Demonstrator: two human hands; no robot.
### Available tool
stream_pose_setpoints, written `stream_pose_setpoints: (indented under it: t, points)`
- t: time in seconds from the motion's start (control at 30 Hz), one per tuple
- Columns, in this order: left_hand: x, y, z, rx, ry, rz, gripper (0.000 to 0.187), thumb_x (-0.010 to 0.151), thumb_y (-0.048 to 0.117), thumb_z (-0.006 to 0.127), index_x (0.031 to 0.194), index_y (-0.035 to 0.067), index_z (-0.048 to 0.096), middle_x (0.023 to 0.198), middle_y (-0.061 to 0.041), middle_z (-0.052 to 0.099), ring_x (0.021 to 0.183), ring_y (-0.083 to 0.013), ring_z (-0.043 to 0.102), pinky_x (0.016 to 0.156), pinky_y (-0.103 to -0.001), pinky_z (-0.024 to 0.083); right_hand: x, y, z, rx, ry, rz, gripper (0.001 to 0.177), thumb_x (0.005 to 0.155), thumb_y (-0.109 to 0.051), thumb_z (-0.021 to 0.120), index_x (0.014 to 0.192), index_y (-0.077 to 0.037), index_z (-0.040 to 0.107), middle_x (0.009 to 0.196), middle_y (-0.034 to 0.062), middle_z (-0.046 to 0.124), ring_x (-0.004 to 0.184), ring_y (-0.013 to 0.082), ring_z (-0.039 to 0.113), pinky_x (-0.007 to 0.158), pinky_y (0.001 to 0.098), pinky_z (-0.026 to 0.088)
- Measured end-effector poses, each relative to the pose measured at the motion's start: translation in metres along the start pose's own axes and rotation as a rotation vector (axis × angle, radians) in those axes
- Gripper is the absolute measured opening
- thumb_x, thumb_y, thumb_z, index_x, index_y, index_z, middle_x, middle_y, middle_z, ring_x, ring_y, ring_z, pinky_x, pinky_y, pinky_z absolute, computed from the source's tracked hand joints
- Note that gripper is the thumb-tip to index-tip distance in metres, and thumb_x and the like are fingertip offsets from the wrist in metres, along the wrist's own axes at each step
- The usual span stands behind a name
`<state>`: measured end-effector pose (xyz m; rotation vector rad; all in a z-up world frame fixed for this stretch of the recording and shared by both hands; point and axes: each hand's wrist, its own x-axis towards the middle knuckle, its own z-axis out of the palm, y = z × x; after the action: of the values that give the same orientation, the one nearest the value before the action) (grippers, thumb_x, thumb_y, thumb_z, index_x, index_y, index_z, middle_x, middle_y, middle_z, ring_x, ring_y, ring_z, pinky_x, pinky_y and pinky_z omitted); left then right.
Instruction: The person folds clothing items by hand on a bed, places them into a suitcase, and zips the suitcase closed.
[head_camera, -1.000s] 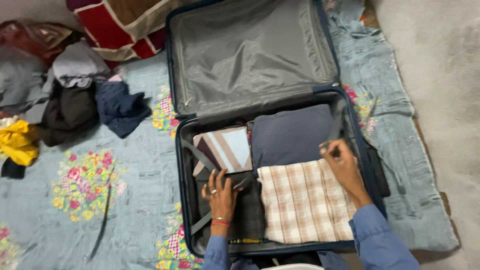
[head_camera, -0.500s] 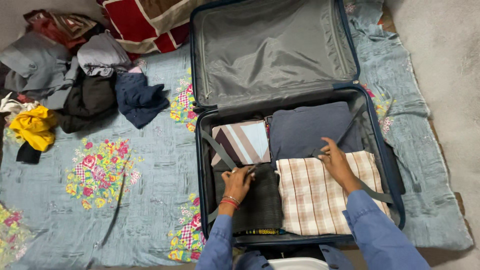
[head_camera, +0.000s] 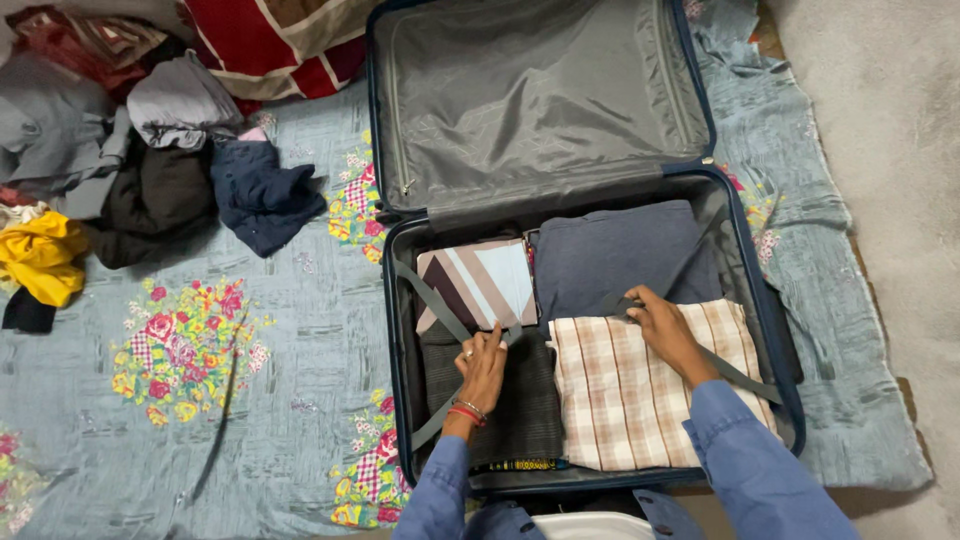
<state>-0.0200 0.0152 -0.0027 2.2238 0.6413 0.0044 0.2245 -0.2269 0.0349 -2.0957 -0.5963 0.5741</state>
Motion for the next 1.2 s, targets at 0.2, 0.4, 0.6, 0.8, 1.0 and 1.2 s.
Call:
stream_pose_setpoints:
  t: [0.2,0.4,0.6,0.8,1.0,1.2]
  points:
    - [0.006,0.029,-0.027,-0.135,0.002,-0.019,0.032,0.083,0.012,0.075,0.114,0.014,0.074,0.102,-0.007,0.078,0.099,-0.0231,0.070,0.097,-0.039,0.043,0.014,0.017,0.005,0.238,-0.120,0.082,0.021,0.099,-0.004,0.057,0.120,-0.002,0.061,0.101,0.0115,0.072,0.087,0.0161,0.071,0.079,0.0316,0.057]
    - [0.022,0.056,-0.036,-0.167,-0.035,-0.075,0.020,0.083,0.012,0.077,0.104,0.010,0.079,0.086,-0.012,0.078,0.076,-0.0265,0.077,0.073,-0.036,0.058,0.013,-0.012,0.031,0.242,-0.287,0.087,0.018,0.099,-0.002,0.055,0.116,-0.001,0.060,0.101,0.0094,0.074,0.091,0.0164,0.073,0.082,0.0312,0.060]
    - [0.035,0.079,-0.004,-0.313,-0.128,-0.094,0.022,0.085,0.012,0.076,0.108,0.012,0.079,0.099,-0.007,0.080,0.088,-0.0201,0.076,0.082,-0.033,0.058,0.018,-0.037,0.043,0.393,-0.458,0.165,0.018,0.099,-0.001,0.055,0.115,-0.003,0.063,0.101,0.0087,0.070,0.097,0.0197,0.071,0.085,0.0331,0.062]
    - [0.043,0.065,0.005,-0.591,-0.159,-0.071,0.022,0.088,0.007,0.073,0.110,0.003,0.075,0.100,-0.009,0.080,0.092,-0.0176,0.075,0.084,-0.030,0.057,0.015,-0.036,0.042,0.321,-0.586,0.188,0.016,0.098,-0.004,0.058,0.112,-0.004,0.067,0.100,0.0073,0.074,0.100,0.0163,0.072,0.086,0.0303,0.059]
    - [0.042,0.069,0.008,-0.415,-0.129,-0.174,0.025,0.086,0.007,0.074,0.110,0.005,0.076,0.096,-0.008,0.080,0.086,-0.0144,0.075,0.077,-0.028,0.058,0.012,-0.026,0.049,0.300,-0.635,0.215,0.019,0.096,-0.006,0.060,0.112,-0.004,0.070,0.094,0.0066,0.073,0.088,0.0137,0.069,0.080,0.0310,0.059]
    - [0.037,0.074,0.025,-0.394,-0.009,-0.302,0.019,0.087,0.009,0.073,0.104,0.011,0.082,0.090,-0.008,0.080,0.081,-0.0158,0.075,0.075,-0.030,0.057,0.009,-0.029,0.041,0.163,-0.682,0.186,0.025,0.097,-0.007,0.062,0.119,-0.004,0.072,0.095,0.0073,0.071,0.083,0.0142,0.064,0.076,0.0315,0.055]
